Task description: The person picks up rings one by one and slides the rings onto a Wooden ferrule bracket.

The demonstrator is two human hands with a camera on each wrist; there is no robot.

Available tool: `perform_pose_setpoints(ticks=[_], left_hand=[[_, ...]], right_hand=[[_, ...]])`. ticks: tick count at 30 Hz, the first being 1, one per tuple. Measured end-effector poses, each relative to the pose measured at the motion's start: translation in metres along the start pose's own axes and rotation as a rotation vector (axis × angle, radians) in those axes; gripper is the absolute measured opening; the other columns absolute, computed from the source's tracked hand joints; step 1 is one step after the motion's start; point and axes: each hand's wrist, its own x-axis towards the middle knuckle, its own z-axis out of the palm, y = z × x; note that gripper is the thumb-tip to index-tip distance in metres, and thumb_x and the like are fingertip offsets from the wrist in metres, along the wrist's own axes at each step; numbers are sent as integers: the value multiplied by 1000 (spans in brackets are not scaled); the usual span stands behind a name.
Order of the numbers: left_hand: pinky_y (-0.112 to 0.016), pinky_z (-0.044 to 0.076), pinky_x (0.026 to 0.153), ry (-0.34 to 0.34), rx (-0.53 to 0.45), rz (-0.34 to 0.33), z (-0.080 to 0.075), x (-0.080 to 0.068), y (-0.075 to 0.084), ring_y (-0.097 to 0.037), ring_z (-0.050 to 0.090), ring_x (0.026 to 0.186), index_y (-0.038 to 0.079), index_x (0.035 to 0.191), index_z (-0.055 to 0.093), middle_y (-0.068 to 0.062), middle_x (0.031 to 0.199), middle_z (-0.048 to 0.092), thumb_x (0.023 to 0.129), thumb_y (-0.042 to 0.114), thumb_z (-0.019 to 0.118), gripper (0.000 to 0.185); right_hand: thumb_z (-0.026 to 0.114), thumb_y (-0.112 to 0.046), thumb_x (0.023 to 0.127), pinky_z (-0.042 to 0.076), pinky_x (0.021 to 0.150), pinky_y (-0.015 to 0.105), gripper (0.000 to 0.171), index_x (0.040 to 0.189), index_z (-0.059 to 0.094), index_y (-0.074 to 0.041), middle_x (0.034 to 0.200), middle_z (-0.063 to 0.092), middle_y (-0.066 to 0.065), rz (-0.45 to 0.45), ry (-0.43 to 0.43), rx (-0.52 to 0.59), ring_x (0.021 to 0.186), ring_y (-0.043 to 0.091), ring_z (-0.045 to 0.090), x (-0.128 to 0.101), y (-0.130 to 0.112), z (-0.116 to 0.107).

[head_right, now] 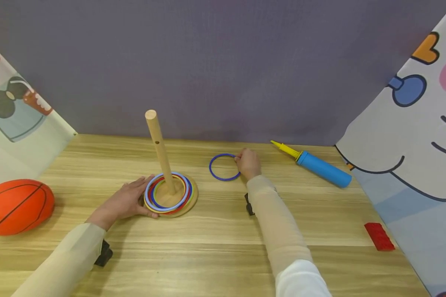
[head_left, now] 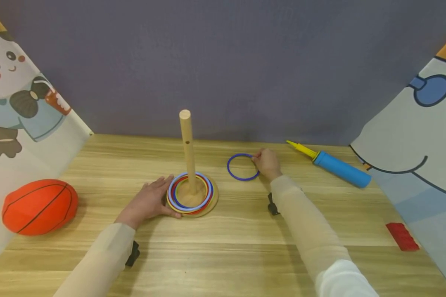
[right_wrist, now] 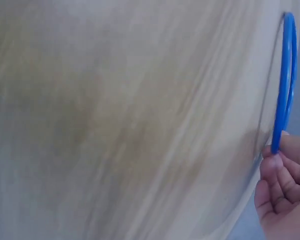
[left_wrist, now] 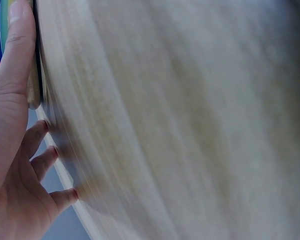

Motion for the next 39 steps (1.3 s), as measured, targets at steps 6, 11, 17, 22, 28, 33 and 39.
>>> perform_pose_setpoints(ticks=[6,11,17,22,28,33,39], left_hand=[[-63,18,101,0,-5,1,0,0,0,-38,25,130,1,143,23,-20,143,30,51,70,69,123],[-63,18,101,4,-1,3,0,0,0,-38,25,130,2,143,23,-20,143,30,51,70,69,123],[-64,20,100,17,-2,13,0,0,0,-39,27,129,1,142,25,-19,142,31,51,69,70,122],[-64,20,99,14,2,13,0,0,-1,-39,27,129,1,142,25,-19,143,31,51,69,70,122],[-64,20,99,9,-2,12,0,0,-1,-39,27,129,1,142,24,-20,142,31,51,69,70,122],[-64,20,99,5,3,15,0,1,-1,-40,27,129,1,143,24,-21,142,31,51,69,70,123],[-64,19,99,4,5,16,1,1,-1,-39,27,129,1,142,24,-20,142,31,51,68,70,123]], right_hand=[[64,-22,85,49,69,33,18,91,73,-8,88,70,5,-73,-7,15,81,21,62,2,6,-3],[64,-22,85,49,65,31,17,90,73,-8,84,70,5,-112,-9,62,77,18,62,-1,6,-11],[60,-21,88,51,68,32,22,97,71,-5,87,70,9,-125,-61,94,80,21,63,-5,3,-27],[58,-23,90,52,67,33,24,101,70,-4,89,69,10,-136,-73,110,82,22,64,-8,-1,-43],[60,-23,89,51,72,37,23,96,72,-6,87,70,9,-205,-19,120,79,23,65,-14,-9,-65],[60,-30,88,49,68,35,25,99,72,-11,83,70,4,-208,-15,122,76,18,64,-17,-16,-83],[60,-34,87,48,58,33,27,101,70,-14,86,68,3,-228,-35,163,79,18,61,-24,-28,-105]])
